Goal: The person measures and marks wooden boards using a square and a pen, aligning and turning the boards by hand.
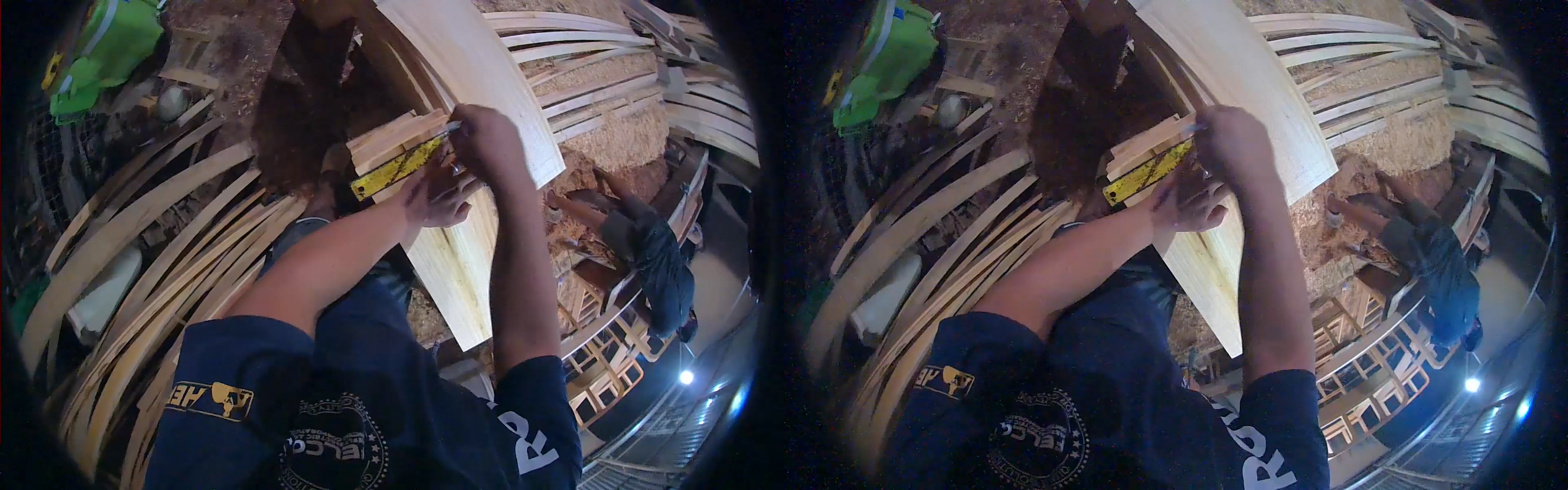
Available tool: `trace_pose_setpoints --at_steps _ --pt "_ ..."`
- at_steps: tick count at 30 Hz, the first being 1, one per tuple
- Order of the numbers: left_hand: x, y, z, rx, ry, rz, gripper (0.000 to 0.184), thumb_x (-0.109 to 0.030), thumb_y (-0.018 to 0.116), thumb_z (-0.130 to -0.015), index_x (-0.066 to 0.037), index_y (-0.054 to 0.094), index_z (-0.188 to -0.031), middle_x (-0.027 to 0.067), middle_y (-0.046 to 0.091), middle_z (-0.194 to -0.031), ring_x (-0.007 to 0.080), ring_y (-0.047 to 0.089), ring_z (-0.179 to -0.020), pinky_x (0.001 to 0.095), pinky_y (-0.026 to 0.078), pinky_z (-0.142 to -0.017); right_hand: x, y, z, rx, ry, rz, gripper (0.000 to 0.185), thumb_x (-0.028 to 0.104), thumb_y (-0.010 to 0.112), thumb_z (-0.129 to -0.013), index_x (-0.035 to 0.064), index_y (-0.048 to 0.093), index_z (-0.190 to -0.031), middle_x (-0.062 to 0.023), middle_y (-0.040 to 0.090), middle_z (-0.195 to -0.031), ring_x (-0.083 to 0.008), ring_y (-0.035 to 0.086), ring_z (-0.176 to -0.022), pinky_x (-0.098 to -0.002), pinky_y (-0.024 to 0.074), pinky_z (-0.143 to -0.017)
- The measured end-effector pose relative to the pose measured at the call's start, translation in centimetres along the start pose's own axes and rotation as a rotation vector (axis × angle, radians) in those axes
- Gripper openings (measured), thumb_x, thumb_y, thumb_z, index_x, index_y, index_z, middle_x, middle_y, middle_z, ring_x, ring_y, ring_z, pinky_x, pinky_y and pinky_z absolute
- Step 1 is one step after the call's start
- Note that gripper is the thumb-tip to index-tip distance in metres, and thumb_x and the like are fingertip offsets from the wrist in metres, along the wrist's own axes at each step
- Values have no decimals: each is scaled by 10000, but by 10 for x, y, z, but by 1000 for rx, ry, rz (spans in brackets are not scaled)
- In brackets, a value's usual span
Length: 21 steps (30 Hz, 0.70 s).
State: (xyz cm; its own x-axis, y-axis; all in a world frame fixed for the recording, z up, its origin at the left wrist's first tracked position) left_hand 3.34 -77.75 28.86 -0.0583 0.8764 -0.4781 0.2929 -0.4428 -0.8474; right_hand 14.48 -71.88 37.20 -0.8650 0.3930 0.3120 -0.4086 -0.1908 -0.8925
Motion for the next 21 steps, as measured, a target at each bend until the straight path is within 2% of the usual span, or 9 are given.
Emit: trace_pose_setpoints --at_steps 2,3,6,7,9,13,17,19,21 --pt "0 20 4 -30 36 111 658 -479 532 -979 -122 443 -1525 75 421 -1588 287 347 -1494 511 235 -1249 31 18 7 48 -55 -22 164 173 643 -849 90 683 -985 -192 705 -933 -409 687 -924 -506 551 -822" --pt "13 52 4 76 -193 540 640 -480 562 -959 -131 481 -1490 73 448 -1557 275 361 -1481 429 268 -1242 51 29 13 85 -77 -11 173 179 644 -848 87 678 -990 -197 697 -911 -417 684 -917 -507 551 -830" --pt "1 14 4 -77 -3 57 661 -431 690 -863 -148 542 -1442 53 492 -1491 291 344 -1481 598 221 -1226 106 53 29 105 -314 -126 171 179 640 -861 78 663 -998 -201 667 -847 -431 673 -902 -521 542 -833" --pt "-2 1 -4 86 -25 19 680 -420 715 -846 -142 546 -1442 59 474 -1510 292 316 -1496 663 182 -1214 114 57 30 139 -316 -188 167 174 642 -864 78 669 -998 -202 680 -867 -431 675 -916 -518 542 -836" --pt "-2 -5 -8 156 -28 -1 688 -430 703 -853 -142 534 -1454 60 469 -1517 291 312 -1498 660 172 -1220 123 60 29 205 -319 -310 158 164 646 -871 77 680 -998 -204 705 -909 -431 679 -945 -511 541 -842" --pt "2 8 -1 -45 18 12 693 -449 683 -867 -145 515 -1466 67 458 -1524 301 312 -1497 610 184 -1238 79 73 21 309 -161 -467 211 239 697 -919 74 723 -1048 -167 751 -969 -359 716 -936 -469 548 -833" --pt "5 17 -4 210 -61 98 621 -478 514 -959 -146 505 -1484 102 511 -1505 276 322 -1496 496 217 -1257 4 51 11 157 68 -642 281 279 756 -938 50 734 -1100 -81 766 -953 -223 726 -909 -391 560 -815" --pt "4 15 -3 153 -23 1 657 -473 480 -953 -115 487 -1504 94 473 -1562 333 322 -1502 586 148 -1256 -23 31 4 264 257 -776 229 217 739 -961 23 731 -1083 -88 768 -920 -163 730 -884 -328 569 -798" --pt "5 21 -2 109 0 2 685 -474 489 -948 -105 467 -1525 102 438 -1597 370 295 -1518 648 109 -1251 -54 18 -7 125 178 -637 238 220 727 -957 22 734 -1089 -133 757 -882 -207 733 -815 -358 564 -764"
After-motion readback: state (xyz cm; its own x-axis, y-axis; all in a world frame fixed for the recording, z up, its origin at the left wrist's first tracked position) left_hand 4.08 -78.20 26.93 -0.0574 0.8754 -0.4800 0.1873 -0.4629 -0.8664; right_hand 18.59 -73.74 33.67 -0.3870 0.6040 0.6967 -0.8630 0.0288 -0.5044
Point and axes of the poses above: each hand's wrist, its own z-axis away from the middle knuckle, its own y-axis out of the palm, x = y × z, the point moved 5 cm from there along -z, towards the middle knuckle
